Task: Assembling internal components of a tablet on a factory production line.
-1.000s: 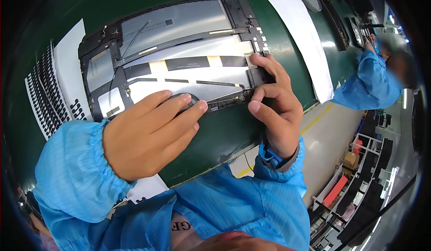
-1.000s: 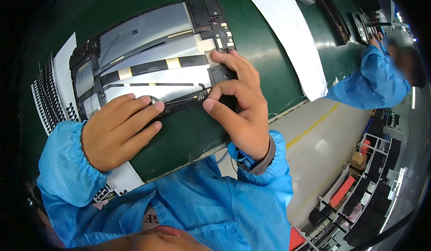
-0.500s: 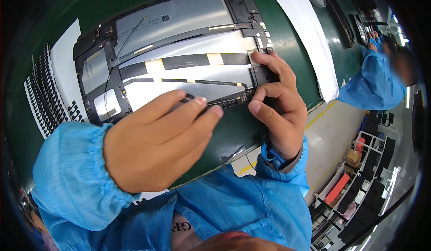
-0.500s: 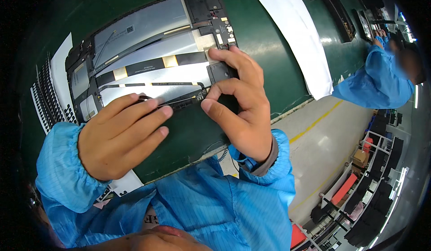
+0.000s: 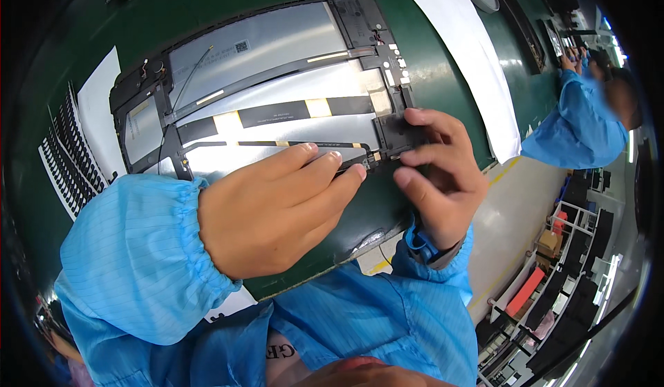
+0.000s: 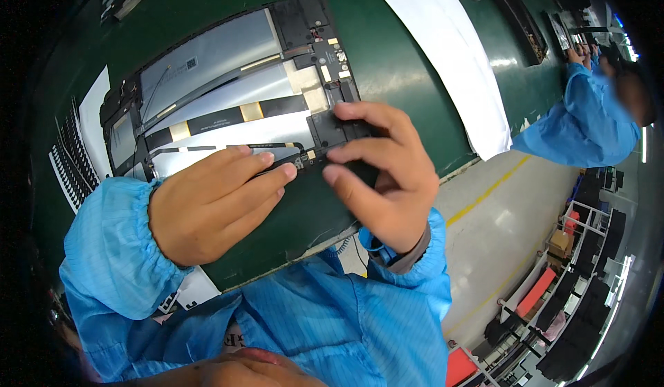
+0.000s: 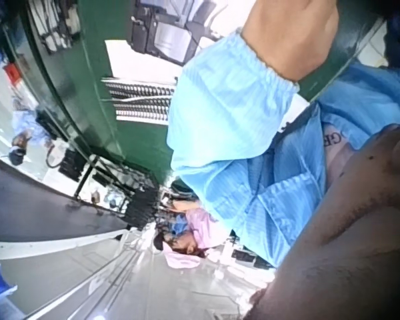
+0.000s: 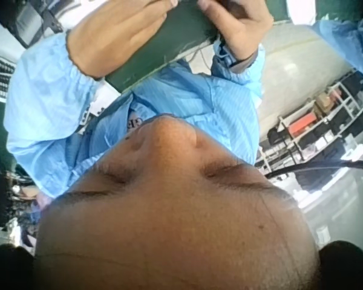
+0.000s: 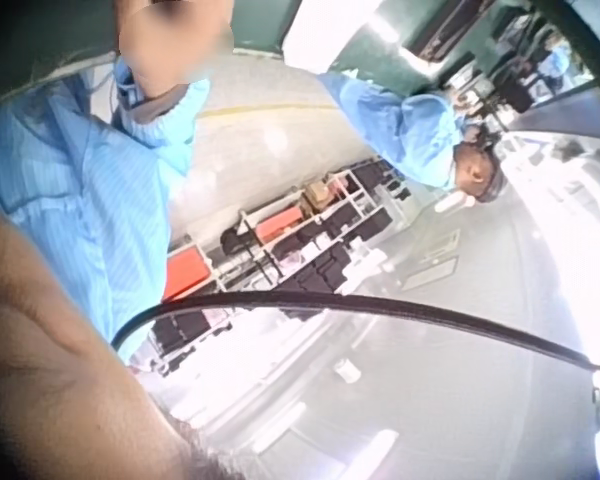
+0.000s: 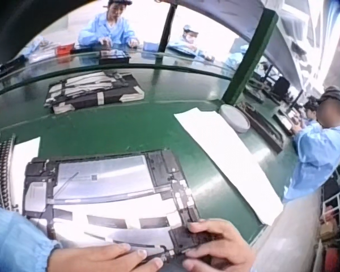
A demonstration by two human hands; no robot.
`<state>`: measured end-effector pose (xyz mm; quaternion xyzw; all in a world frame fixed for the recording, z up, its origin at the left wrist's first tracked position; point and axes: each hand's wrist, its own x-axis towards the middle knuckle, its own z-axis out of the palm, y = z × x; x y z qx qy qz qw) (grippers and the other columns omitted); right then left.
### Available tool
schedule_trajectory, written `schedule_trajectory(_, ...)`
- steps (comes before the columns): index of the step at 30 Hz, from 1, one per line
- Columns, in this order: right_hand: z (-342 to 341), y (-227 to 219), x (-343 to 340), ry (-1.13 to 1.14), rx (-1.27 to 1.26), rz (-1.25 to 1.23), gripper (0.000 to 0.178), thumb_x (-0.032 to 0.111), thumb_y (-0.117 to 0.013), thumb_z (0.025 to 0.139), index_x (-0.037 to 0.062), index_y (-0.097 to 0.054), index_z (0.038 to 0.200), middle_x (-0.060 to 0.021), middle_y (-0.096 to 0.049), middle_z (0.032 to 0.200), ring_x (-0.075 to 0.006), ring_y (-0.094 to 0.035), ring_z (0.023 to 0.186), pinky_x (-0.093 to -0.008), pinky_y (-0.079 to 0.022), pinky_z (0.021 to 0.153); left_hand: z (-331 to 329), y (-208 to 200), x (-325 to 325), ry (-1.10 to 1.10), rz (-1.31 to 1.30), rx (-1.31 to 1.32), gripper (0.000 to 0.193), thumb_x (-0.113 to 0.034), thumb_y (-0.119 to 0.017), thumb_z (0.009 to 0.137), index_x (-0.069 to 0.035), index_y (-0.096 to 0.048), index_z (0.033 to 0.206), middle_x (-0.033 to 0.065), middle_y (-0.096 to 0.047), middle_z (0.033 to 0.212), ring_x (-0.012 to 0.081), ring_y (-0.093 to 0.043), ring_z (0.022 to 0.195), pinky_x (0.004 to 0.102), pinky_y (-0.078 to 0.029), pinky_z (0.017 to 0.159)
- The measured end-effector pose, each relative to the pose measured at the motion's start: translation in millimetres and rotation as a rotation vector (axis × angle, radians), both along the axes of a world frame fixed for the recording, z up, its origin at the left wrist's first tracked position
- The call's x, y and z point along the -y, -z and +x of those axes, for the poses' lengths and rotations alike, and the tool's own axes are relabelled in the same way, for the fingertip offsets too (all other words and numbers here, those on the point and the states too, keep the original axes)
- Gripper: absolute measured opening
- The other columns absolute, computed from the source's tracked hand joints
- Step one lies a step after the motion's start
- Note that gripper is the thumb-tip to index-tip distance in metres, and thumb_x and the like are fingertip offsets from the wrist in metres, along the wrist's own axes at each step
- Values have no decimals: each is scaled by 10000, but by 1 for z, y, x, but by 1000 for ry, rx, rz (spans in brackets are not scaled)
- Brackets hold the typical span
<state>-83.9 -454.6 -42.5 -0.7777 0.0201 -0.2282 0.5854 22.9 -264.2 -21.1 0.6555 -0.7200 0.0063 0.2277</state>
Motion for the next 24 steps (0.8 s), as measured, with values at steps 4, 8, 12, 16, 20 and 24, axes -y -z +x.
schedule_trajectory(4, 3, -3, -4, -2, -22, -265, 207, -27, -690, 537, 33, -646, 729, -158, -532, 1093, -281, -503, 982, -338, -427, 816, 0, -1, -1, -11, 5, 16, 265, -41, -555, 655, 79, -582, 890, 190, -530, 1115, 310, -542, 972, 414, -463, 818)
schedule_trajectory(8, 4, -5, -4, -49, -67, -373, 171, -64, -672, 594, -16, -624, 751, -216, -472, 1140, -304, -505, 1043, -371, -406, 882, 1, -2, -4, -13, 18, 12, 267, -46, -558, 651, 79, -583, 885, 192, -532, 1112, 307, -542, 974, 412, -464, 816)
schedule_trajectory(12, 5, -1, -7, 44, -44, -343, 198, 0, -700, 530, 54, -652, 714, -143, -541, 1081, -291, -497, 964, -351, -413, 806, 1, -1, -3, -10, 9, 2, 272, -49, -558, 653, 81, -581, 891, 194, -530, 1114, 308, -541, 976, 411, -464, 814)
schedule_trajectory(16, 4, -2, -8, 37, -26, -405, 217, 2, -695, 534, 71, -654, 736, -143, -541, 1078, -298, -492, 966, -355, -410, 808, 0, 0, -4, -1, 6, 12, 268, -47, -556, 660, 82, -582, 893, 194, -531, 1112, 309, -539, 975, 411, -464, 813)
schedule_trajectory(20, 4, -2, -6, 5, 6, -509, 234, 5, -685, 530, 87, -655, 747, -144, -540, 1074, -310, -483, 966, -369, -406, 809, -1, 1, -4, -5, 11, 4, 262, -46, -557, 665, 82, -585, 891, 195, -528, 1117, 307, -536, 981, 409, -464, 814)
schedule_trajectory(24, 6, -3, -5, -4, 2, -529, 237, -1, -665, 523, 85, -651, 744, -146, -538, 1068, -317, -478, 957, -383, -406, 802, 0, 2, -2, 1, 20, 26, 267, -62, -551, 674, 72, -590, 902, 187, -518, 1137, 304, -528, 996, 408, -456, 821)
